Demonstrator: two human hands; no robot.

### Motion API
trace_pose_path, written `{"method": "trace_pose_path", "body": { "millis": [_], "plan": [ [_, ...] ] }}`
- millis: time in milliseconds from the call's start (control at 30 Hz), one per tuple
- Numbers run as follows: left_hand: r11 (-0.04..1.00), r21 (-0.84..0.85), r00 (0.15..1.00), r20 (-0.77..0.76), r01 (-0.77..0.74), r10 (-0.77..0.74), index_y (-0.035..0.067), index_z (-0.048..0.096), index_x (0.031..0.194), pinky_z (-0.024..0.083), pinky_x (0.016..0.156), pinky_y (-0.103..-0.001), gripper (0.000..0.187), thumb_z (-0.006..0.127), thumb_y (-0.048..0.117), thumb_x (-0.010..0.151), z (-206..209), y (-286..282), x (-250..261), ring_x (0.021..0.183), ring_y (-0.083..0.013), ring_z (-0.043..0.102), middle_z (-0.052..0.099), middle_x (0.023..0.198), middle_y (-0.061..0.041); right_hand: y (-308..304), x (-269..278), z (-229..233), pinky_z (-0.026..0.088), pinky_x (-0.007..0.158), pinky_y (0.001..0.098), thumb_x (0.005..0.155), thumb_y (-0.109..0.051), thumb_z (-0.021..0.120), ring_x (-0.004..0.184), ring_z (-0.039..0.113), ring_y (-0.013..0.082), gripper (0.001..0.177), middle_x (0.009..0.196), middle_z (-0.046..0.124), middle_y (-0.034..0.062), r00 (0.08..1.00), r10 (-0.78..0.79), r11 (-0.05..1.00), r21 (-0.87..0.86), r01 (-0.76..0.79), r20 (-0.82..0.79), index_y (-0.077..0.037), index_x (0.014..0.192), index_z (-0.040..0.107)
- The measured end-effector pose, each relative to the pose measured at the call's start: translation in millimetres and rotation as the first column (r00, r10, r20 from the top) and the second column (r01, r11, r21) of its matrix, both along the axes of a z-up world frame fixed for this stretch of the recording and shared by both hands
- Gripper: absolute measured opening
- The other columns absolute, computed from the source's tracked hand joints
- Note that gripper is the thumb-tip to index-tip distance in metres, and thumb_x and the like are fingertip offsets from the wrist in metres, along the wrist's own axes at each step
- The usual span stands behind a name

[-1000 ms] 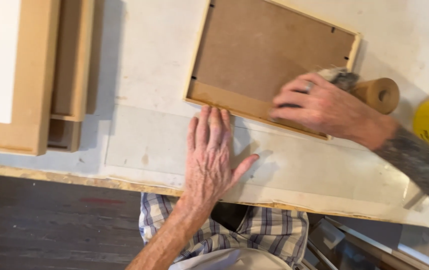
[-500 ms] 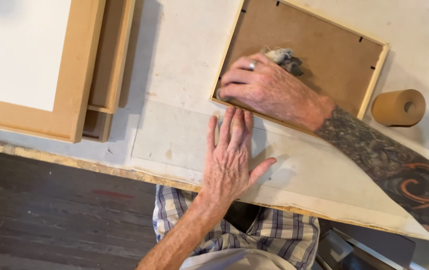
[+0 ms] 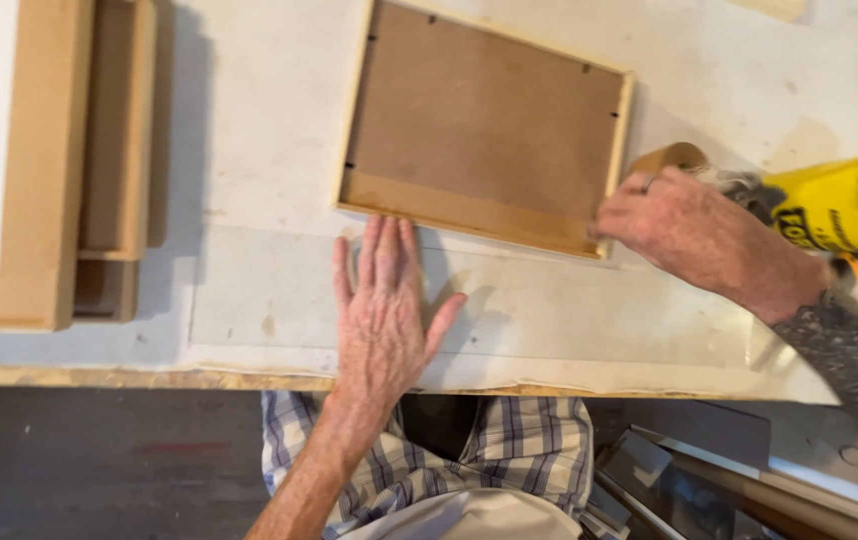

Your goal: Applying adhesive tape to the interior edges of wooden frames using a brush and utility knife

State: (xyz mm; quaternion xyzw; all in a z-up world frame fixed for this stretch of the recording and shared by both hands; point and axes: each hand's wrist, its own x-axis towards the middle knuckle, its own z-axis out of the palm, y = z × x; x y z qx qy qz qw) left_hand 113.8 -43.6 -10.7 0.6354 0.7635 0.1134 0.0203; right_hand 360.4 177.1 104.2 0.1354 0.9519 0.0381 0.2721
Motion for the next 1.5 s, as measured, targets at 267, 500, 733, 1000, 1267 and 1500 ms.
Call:
{"method": "trace_pose_path", "body": {
  "millis": [267, 500, 733, 1000, 1267, 1500],
  "plan": [
    [0.982, 0.187, 0.988, 0.152, 0.003, -0.032, -0.008, 0.053, 0.145, 0.020, 0.125, -0.059, 0.078, 0.050, 0.057, 0.101, 26, -5, -1, 0.151, -0.0359, 0.034, 0.040, 0.159, -0.022, -87, 15, -30, 0.051, 0.094, 0.0405, 0.096, -0.016, 0.071, 0.104, 0.065, 0.0239, 0.022, 0.115, 0.071, 0.0062, 0.629, -0.513, 0.846, -0.222, 0.485, -0.585, -0.013, 0.117, 0.073],
    [0.964, 0.233, 0.976, 0.204, -0.129, 0.081, 0.005, 0.052, 0.138, 0.042, 0.113, -0.062, 0.046, 0.065, 0.032, 0.103, 28, 8, -75, 0.133, -0.0378, 0.056, 0.055, 0.144, -0.024, -107, 17, -37, 0.053, 0.095, 0.0431, 0.100, -0.009, 0.074, 0.110, 0.062, 0.0243, 0.018, 0.118, 0.070, 0.0037, 0.487, -0.599, 0.747, -0.224, 0.626, -0.636, -0.008, 0.117, 0.079],
    [0.965, 0.263, 0.998, 0.046, 0.020, -0.033, 0.000, 0.064, 0.137, 0.027, 0.119, -0.064, 0.038, 0.065, 0.014, 0.101, 12, 10, -91, 0.139, -0.0313, 0.051, 0.067, 0.140, -0.011, -128, -26, -64, 0.050, 0.090, 0.0372, 0.100, 0.003, 0.080, 0.097, 0.062, 0.0257, 0.022, 0.107, 0.067, 0.0104, 0.437, -0.436, 0.811, -0.132, 0.571, -0.787, 0.001, 0.122, 0.081],
    [0.976, 0.214, 0.975, 0.223, -0.042, -0.007, 0.003, 0.064, 0.138, 0.009, 0.124, -0.068, 0.053, 0.071, 0.003, 0.085, 22, 9, -97, 0.148, -0.0334, 0.039, 0.065, 0.140, -0.010, -147, -197, -84, 0.056, 0.090, 0.0381, 0.098, -0.009, 0.068, 0.111, 0.065, 0.0259, 0.016, 0.109, 0.065, 0.0025, 0.477, -0.372, 0.917, -0.235, 0.323, -0.796, -0.011, 0.112, 0.075],
    [0.976, 0.196, 0.905, 0.426, -0.091, -0.002, 0.007, 0.065, 0.133, 0.009, 0.124, -0.065, 0.049, 0.068, 0.003, 0.085, 3, 17, -106, 0.148, -0.0337, 0.037, 0.066, 0.136, -0.007, -119, -201, -55, 0.054, 0.087, 0.0361, 0.100, -0.010, 0.071, 0.107, 0.065, 0.0248, 0.013, 0.114, 0.062, 0.0018, 0.471, -0.301, 0.946, -0.197, 0.257, -0.829, -0.012, 0.112, 0.075],
    [0.975, 0.174, 0.908, 0.372, 0.136, -0.193, 0.003, 0.042, 0.153, 0.010, 0.122, -0.069, 0.070, 0.064, -0.001, 0.086, 28, 38, -108, 0.149, -0.0397, 0.038, 0.054, 0.152, -0.018, -122, -205, -85, 0.048, 0.089, 0.0349, 0.097, -0.010, 0.066, 0.115, 0.059, 0.0247, 0.011, 0.113, 0.061, 0.0042, 0.522, -0.102, 0.986, -0.015, 0.167, -0.847, -0.013, 0.106, 0.072]
  ]
}}
